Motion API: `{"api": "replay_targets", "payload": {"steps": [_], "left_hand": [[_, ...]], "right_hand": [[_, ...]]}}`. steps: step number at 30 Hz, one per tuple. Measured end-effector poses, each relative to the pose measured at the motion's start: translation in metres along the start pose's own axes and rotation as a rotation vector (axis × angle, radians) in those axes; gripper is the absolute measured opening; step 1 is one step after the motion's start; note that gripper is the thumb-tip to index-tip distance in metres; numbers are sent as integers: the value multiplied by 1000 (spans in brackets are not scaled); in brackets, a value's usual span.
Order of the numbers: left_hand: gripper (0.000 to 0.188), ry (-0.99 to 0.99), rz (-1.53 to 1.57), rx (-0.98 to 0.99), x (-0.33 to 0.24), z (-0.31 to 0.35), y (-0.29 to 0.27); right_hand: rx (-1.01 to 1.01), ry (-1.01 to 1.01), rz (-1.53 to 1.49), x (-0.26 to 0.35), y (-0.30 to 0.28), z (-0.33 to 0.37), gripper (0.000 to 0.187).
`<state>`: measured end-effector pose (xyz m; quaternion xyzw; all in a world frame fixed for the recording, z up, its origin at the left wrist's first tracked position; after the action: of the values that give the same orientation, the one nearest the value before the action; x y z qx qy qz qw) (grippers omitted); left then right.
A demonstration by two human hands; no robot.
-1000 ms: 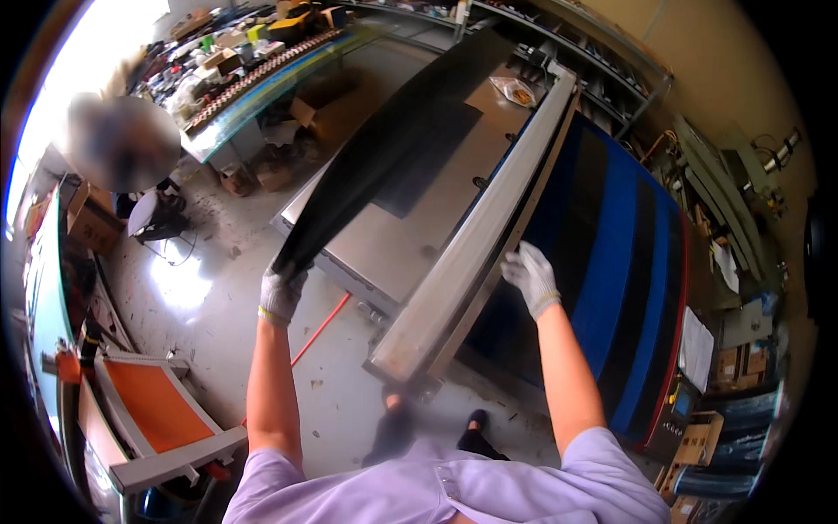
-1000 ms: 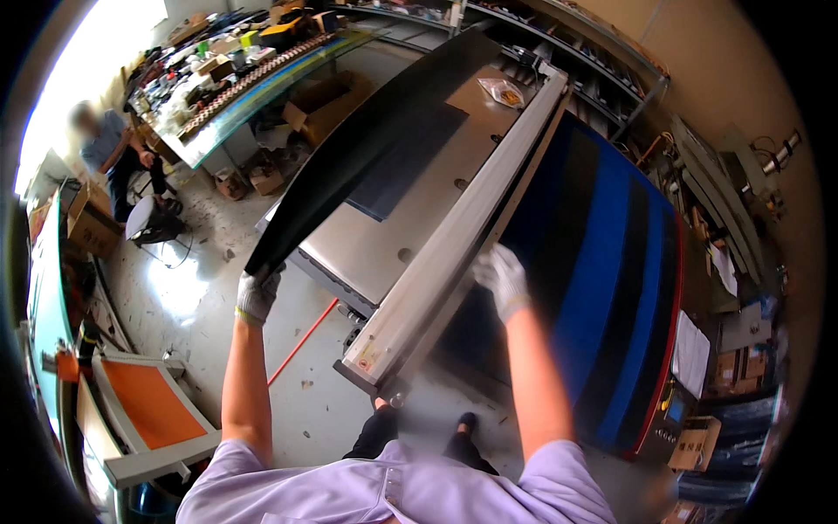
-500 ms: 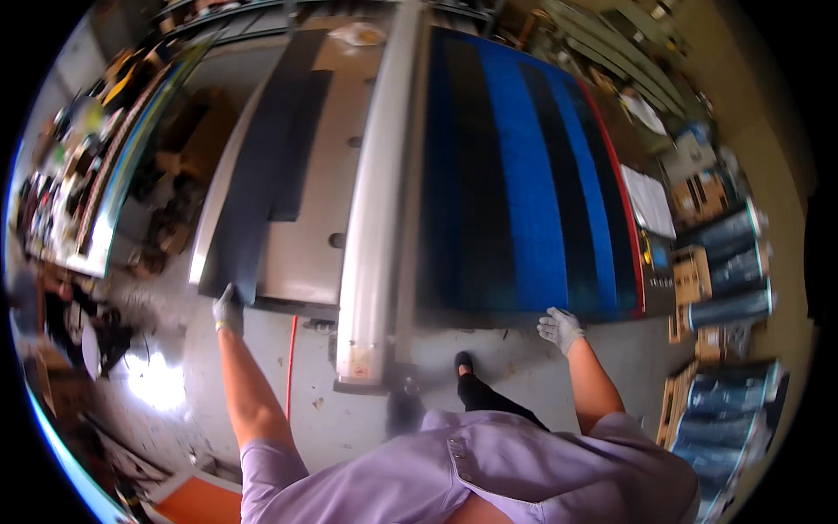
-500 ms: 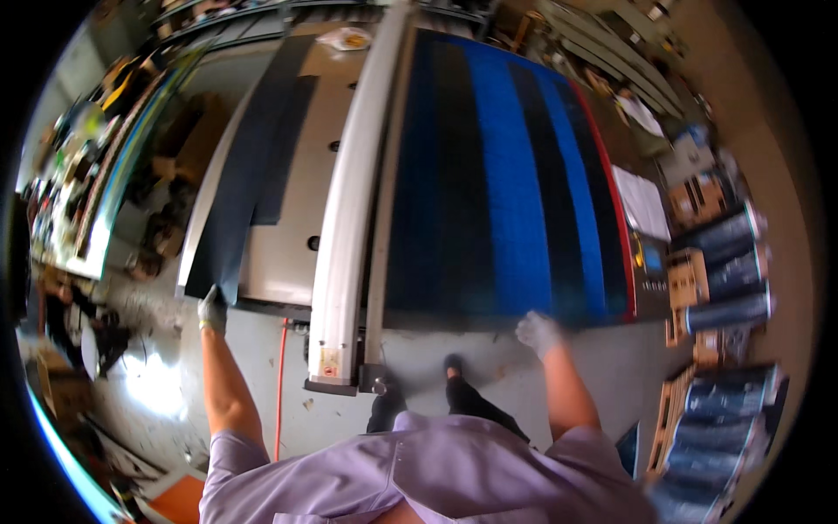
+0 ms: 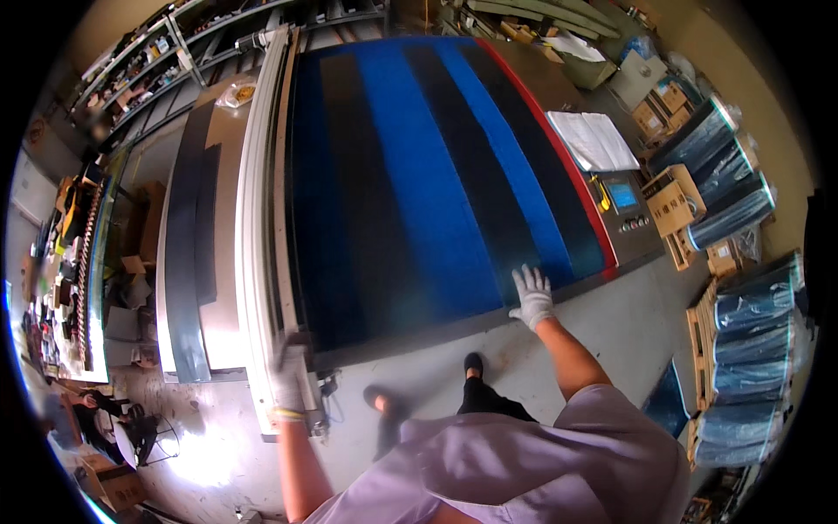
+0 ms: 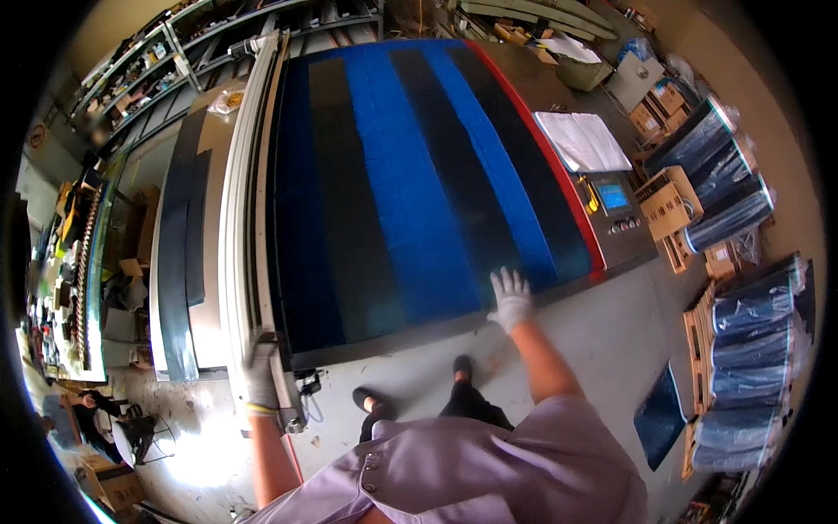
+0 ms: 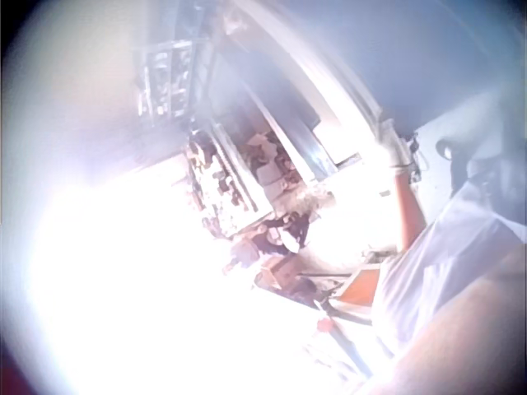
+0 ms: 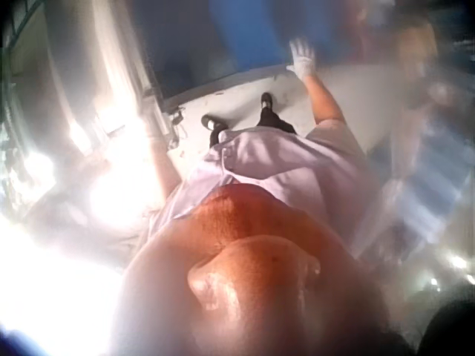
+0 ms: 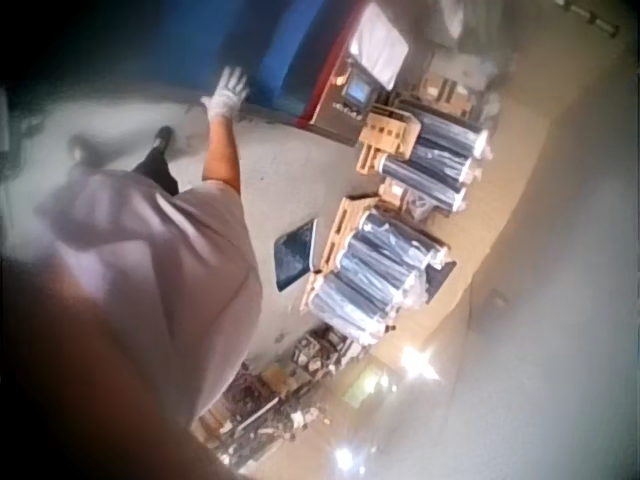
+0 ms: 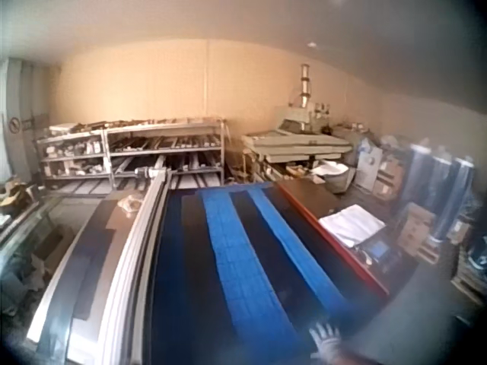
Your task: The person places a large solar panel onto a cutting machine and operates the control panel to cut the panel. They then remove the cut section, mark the remaining panel with a marker, and place the piece on a nearby table.
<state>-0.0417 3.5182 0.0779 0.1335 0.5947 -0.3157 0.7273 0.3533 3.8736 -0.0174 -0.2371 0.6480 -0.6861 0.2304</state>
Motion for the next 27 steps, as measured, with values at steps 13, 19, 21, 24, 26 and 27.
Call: {"api": "replay_targets", "payload": {"steps": [13, 19, 21, 24, 26, 27], "left_hand": [[38, 317, -841, 646, 98, 4, 459], [28, 177, -151, 116, 109, 6, 406], [32, 165, -99, 41, 92, 10, 393], [36, -40, 37, -110, 80, -9, 347], [34, -3, 78, -166, 89, -29, 314], [37, -15, 53, -164, 91, -39, 299]], "right_hand": [[-74, -321, -865, -23, -21, 25, 57], [153, 167, -1256, -45, 69, -25, 57], [206, 122, -1170, -32, 89, -43, 58], [123, 56, -1266, 10, 93, -67, 58], [160, 37, -1294, 43, 79, -84, 57], [199, 50, -1259, 60, 72, -91, 57]]}}
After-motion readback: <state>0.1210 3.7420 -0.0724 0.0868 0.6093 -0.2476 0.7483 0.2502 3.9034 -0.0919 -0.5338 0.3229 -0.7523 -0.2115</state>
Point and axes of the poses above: each hand's wrist, its own z-axis away from the middle knuckle, its own y-axis out of the palm, x = y × z, the point moved 8 cm from there along -z, towards the middle knuckle, and after that the axes turned 5 degrees about -z, right-handed, at the moved point
